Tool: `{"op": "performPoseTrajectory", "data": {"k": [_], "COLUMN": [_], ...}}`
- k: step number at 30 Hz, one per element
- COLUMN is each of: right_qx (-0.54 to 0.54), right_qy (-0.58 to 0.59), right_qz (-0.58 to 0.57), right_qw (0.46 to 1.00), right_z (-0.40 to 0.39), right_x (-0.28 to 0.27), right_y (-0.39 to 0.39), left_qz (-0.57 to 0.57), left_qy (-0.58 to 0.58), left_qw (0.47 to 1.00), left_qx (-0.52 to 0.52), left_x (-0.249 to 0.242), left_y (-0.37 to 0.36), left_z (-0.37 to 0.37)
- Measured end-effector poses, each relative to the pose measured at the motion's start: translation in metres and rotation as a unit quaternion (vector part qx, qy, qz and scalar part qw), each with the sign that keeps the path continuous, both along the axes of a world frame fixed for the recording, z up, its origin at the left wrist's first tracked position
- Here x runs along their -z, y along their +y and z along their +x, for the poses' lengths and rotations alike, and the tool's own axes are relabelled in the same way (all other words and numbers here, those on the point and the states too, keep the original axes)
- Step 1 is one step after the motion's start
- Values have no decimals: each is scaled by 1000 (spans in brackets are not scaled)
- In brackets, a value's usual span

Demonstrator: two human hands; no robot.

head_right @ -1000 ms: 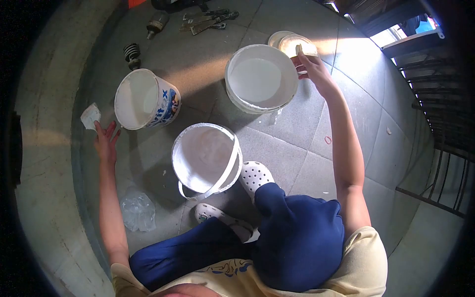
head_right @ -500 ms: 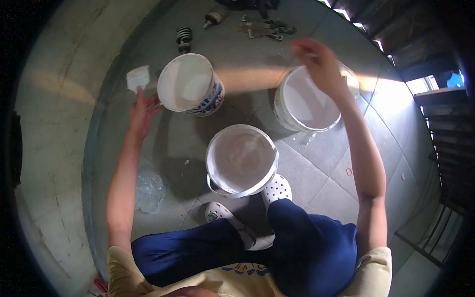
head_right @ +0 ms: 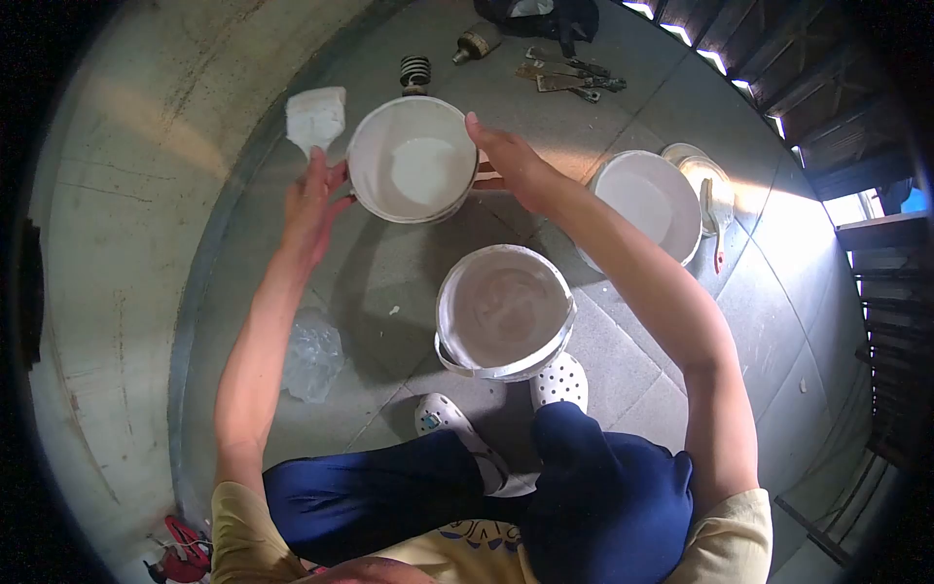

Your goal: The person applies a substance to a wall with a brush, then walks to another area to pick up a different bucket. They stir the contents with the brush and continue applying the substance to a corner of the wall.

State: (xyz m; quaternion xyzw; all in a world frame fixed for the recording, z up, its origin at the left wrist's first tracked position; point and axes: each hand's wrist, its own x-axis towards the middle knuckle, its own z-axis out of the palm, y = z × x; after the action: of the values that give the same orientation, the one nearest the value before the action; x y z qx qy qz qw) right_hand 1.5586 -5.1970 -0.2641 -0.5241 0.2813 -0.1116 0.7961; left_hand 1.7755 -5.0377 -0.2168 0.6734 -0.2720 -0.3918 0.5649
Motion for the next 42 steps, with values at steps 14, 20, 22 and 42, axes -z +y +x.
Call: {"op": "performPoseTrajectory", "data": {"k": [14,20,22,42], "right_qx": [114,178,172,106], "right_qy": [-201,-209,-181,-89], "right_qz": [-262,-422,-425,-238], "right_qw": [937,864,870,961], "right_z": [-56,-46,-48,-76], "right_x": [-24,-34,-36,30], "right_y": [51,67,72,64], "left_qz": [-199,-245,-255,-286], "left_qy": [-83,-73,-57,-59], "left_qw": [976,966,964,936], "left_qx": [-3,30,47,196], "left_x": [-101,-134,-141,-166], "left_y": [0,12,16,39], "left_z": [-42,-60,-68,-85]}}
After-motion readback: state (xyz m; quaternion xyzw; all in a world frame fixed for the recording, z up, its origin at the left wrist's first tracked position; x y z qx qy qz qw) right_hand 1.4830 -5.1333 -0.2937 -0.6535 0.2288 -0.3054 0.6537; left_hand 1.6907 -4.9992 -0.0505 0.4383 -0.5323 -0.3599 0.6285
